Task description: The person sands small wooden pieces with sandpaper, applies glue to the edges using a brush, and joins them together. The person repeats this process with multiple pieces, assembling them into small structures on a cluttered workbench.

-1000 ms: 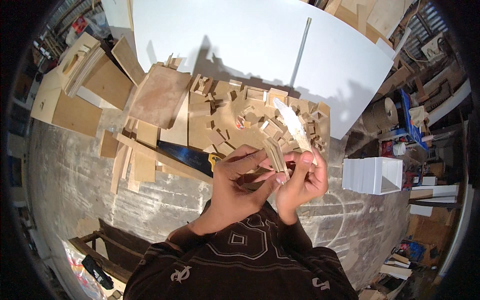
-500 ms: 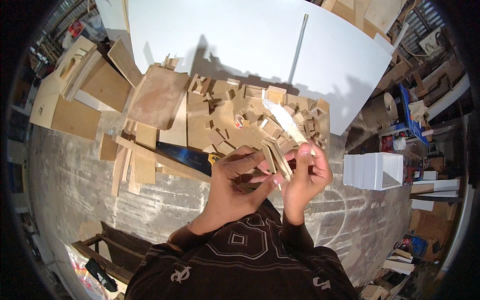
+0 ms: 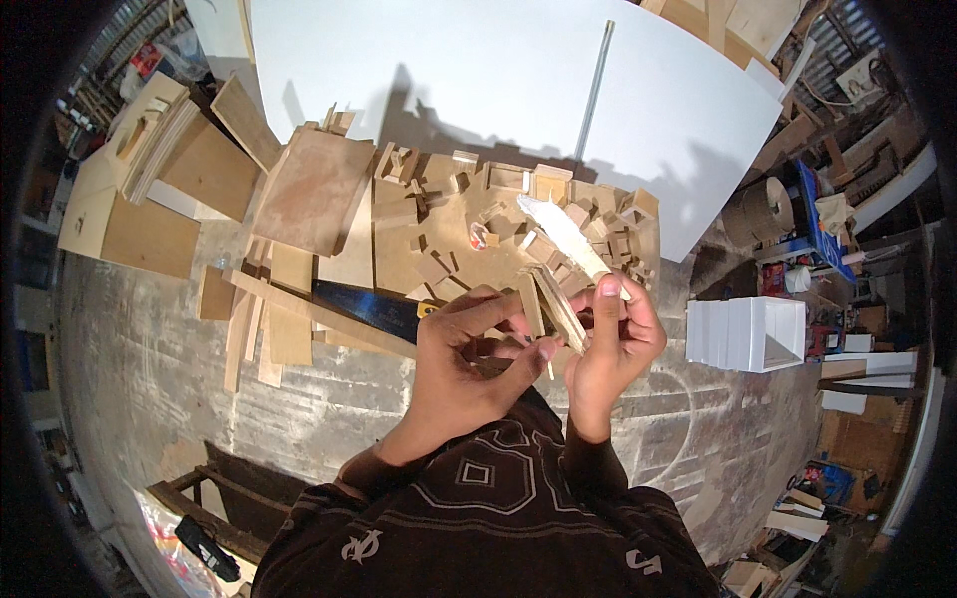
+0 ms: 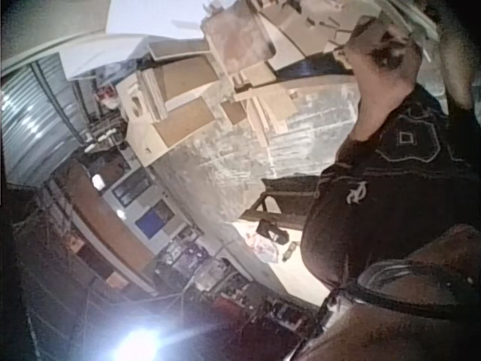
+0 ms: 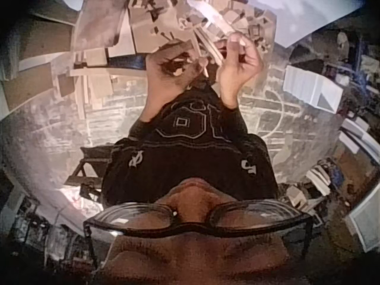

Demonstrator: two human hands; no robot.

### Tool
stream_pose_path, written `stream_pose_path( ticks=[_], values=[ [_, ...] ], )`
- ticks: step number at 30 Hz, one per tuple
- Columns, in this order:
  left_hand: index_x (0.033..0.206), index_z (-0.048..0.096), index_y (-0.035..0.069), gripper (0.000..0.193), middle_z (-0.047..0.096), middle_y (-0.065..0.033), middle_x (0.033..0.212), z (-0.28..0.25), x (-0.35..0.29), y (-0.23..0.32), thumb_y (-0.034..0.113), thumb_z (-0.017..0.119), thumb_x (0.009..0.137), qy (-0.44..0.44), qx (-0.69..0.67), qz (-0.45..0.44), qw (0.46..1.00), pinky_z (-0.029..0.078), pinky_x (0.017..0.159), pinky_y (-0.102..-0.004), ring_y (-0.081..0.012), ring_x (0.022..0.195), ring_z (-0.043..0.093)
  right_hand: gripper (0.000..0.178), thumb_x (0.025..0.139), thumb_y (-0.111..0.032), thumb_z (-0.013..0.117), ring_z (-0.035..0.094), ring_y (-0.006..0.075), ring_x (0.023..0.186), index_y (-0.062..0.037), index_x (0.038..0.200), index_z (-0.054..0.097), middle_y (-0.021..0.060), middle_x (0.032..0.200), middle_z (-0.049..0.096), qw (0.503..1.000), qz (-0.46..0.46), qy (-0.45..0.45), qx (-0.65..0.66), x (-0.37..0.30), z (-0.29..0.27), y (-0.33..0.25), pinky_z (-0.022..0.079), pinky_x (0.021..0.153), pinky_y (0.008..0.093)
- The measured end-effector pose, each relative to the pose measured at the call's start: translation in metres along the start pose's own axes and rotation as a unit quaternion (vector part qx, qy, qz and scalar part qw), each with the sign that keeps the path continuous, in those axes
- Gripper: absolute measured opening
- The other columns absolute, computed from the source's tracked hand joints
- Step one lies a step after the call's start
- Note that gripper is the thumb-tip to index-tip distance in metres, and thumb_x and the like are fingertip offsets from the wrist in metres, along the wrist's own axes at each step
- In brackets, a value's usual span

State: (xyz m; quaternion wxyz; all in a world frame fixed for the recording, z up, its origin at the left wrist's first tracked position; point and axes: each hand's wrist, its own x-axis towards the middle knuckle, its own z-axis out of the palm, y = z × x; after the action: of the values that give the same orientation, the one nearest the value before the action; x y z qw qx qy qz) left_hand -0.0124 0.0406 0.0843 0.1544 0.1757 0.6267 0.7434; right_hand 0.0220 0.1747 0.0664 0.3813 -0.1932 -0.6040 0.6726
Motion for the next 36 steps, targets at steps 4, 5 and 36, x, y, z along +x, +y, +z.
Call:
stream_pose_path(
  ticks=[4,5,36],
  values=[
    [0.109,0.068,-0.008,0.029,0.062,-0.0066,0.096,0.001,0.003,-0.005,-0.006,0.075,0.081,0.001,-0.007,-0.001,1.000,0.058,0.070,-0.0205,-0.0092,0.086,0.064,0.022,0.099,-0.017,0.064,0.061,0.0081,0.056,0.0048,0.104,0.065,0.0114,0.070,0.070,1.000,-0.025,0.015,-0.009,-0.003,0.003,0.007,0.045,0.051,0.0205],
    [0.110,0.068,-0.008,0.029,0.062,-0.0065,0.097,0.002,0.004,-0.005,-0.006,0.074,0.081,0.008,-0.023,-0.003,1.000,0.058,0.070,-0.0202,-0.0090,0.086,0.064,0.022,0.099,-0.016,0.064,0.061,0.0078,0.058,0.0046,0.105,0.066,0.0112,0.070,0.070,0.999,-0.029,0.019,-0.009,-0.004,0.004,0.009,0.044,0.052,0.0202],
    [0.123,0.065,-0.005,0.051,0.069,-0.0193,0.120,-0.045,0.025,-0.042,0.016,0.079,0.079,-0.275,-0.303,-0.144,0.901,0.056,0.079,-0.0321,-0.0152,0.085,0.065,0.020,0.093,-0.015,0.072,0.054,0.0099,0.045,0.0047,0.096,0.072,0.0033,0.057,0.058,0.991,0.133,0.007,0.000,0.054,-0.048,0.014,0.039,0.037,0.0247]
  ],
)
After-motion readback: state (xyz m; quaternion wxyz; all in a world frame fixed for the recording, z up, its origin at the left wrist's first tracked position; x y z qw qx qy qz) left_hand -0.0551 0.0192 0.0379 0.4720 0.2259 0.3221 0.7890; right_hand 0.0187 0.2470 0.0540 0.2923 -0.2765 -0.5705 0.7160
